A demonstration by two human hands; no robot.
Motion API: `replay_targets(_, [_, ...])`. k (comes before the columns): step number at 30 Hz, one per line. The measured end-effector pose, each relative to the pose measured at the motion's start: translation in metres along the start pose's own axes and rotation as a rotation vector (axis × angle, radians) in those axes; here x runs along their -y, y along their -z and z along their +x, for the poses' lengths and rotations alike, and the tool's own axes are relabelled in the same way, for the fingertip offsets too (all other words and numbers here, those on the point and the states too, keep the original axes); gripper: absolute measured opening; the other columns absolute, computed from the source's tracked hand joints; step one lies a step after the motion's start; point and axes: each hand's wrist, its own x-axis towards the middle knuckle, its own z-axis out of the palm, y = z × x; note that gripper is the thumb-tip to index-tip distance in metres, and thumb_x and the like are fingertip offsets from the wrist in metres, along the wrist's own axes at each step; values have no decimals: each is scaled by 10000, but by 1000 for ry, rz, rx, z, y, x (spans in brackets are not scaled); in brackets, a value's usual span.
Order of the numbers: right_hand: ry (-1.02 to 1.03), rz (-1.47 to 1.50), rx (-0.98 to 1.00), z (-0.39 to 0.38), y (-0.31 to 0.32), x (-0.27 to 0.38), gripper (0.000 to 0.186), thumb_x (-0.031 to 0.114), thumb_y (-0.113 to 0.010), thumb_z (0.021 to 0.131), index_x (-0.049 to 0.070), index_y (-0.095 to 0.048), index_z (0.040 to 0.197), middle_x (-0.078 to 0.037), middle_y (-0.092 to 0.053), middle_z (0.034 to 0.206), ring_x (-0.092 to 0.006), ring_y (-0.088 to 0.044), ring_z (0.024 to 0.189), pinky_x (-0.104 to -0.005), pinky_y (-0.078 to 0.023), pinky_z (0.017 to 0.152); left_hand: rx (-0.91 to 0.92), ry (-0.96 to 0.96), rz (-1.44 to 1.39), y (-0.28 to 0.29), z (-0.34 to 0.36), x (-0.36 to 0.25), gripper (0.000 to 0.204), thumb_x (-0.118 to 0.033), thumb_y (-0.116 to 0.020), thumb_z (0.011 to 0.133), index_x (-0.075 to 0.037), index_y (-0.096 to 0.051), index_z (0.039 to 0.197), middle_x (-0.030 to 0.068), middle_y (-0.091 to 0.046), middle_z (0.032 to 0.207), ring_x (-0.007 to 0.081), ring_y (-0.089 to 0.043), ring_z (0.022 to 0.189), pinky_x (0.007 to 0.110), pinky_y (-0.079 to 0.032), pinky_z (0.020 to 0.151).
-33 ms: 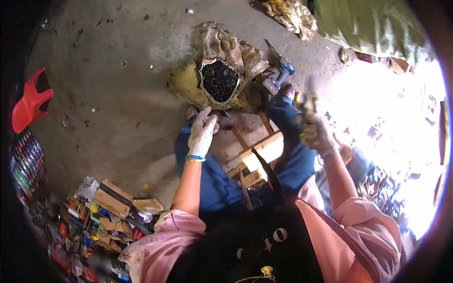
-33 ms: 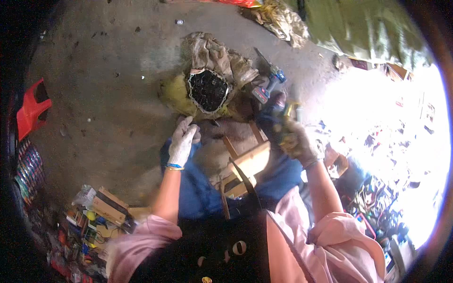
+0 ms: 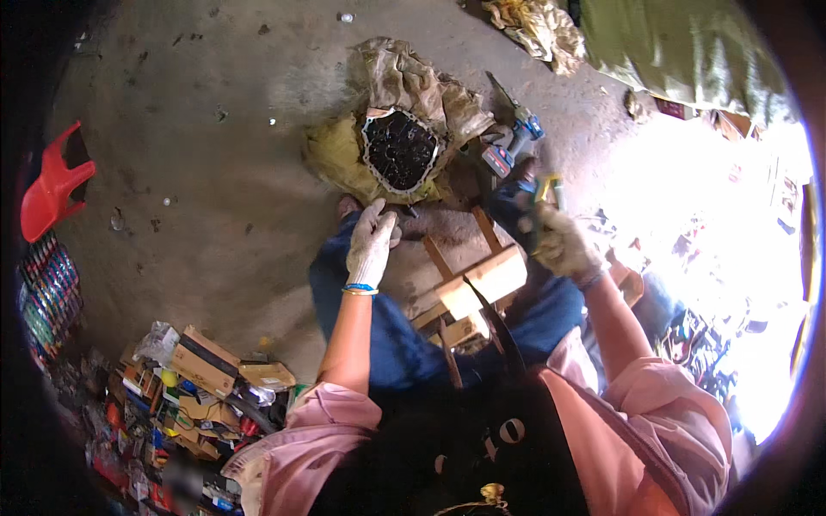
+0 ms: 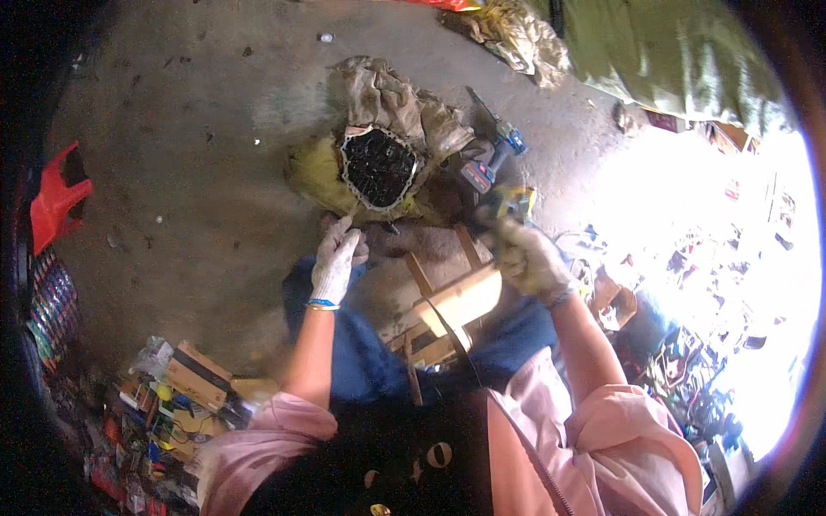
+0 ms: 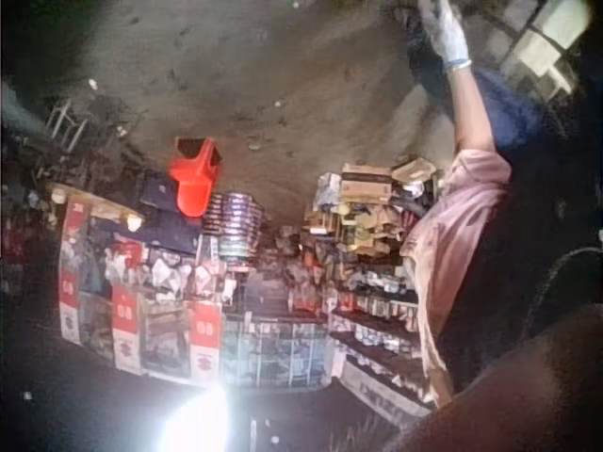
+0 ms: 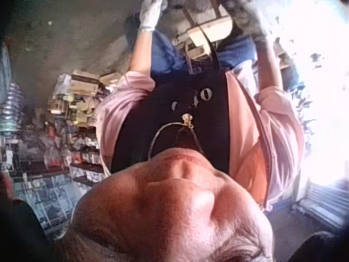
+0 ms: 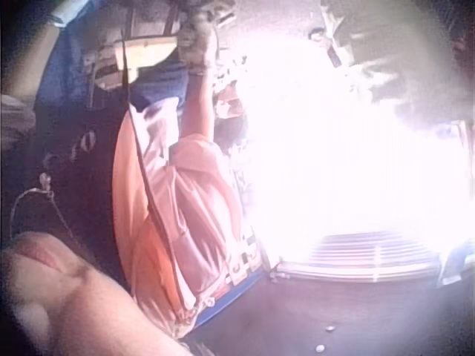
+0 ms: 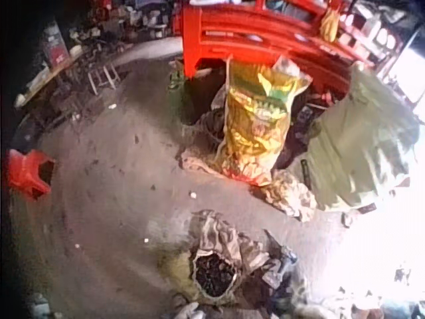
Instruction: The person sits on the floor and uses a power drill, pliers, and a hammer to disassemble and clean a greasy engine part. They remove bolts, scrape residue, and wipe the part with a rag while seated.
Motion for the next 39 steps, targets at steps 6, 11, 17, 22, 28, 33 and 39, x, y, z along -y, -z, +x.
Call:
replay_targets(6, [-149,-631,-16,127,90,-45,343,150,-624,966,43,-541,1281,-139,-706,1044,-106,-588,609,-245,-483,486,-343,404,-300,-9,136,180,241,-279,-711,932,-194,-533,1071,-26,-586,844,97,-532,589,269,-468,568])
replay_targets(11, [-277,-550,-122,176,142,-52,471,157,-649,948,43,-534,1391,-133,-662,1169,-158,-632,867,-276,-531,697,-559,425,-422,9,203,247,315,-373,-665,965,-180,-595,1203,56,-614,1078,234,-607,961,460,-548,767])
replay_targets(17, [-4,-494,-311,215,130,-34,371,311,-736,901,42,-626,1132,-59,-655,870,-138,-631,701,-291,-519,568,-437,321,-526,22,240,249,399,-363,-656,968,-107,-573,1263,107,-634,1059,297,-663,907,439,-613,693])
replay_targets(22, [232,-406,-44,194,126,-39,176,258,-672,956,102,-611,1008,-16,-590,694,-97,-502,467,-249,-386,408,-603,286,-504,14,244,251,372,-279,-659,964,-56,-557,1244,134,-653,961,315,-692,807,414,-639,595])
replay_targets(28, [670,-823,159,191,144,-58,221,244,-665,959,84,-619,1105,-20,-637,745,-84,-534,507,-246,-416,412,-538,-53,474,-10,212,171,727,-430,-718,799,69,-585,1310,260,-606,1320,415,-652,1024,491,-513,899])
replay_targets(33, [382,-640,36,189,167,-68,212,251,-672,950,96,-601,1077,-59,-683,801,-86,-520,507,-253,-435,423,-493,-200,962,-30,188,84,520,-445,-684,773,55,-739,907,247,-728,890,383,-705,880,449,-536,801])
replay_targets(39, [555,-1126,98,167,170,-71,463,394,-631,966,70,-638,1296,-184,-591,1171,-239,-640,970,-352,-529,745,-617,-380,1207,-49,167,78,777,-317,-685,761,-12,-481,1446,284,-628,1278,403,-687,1045,449,-552,909])
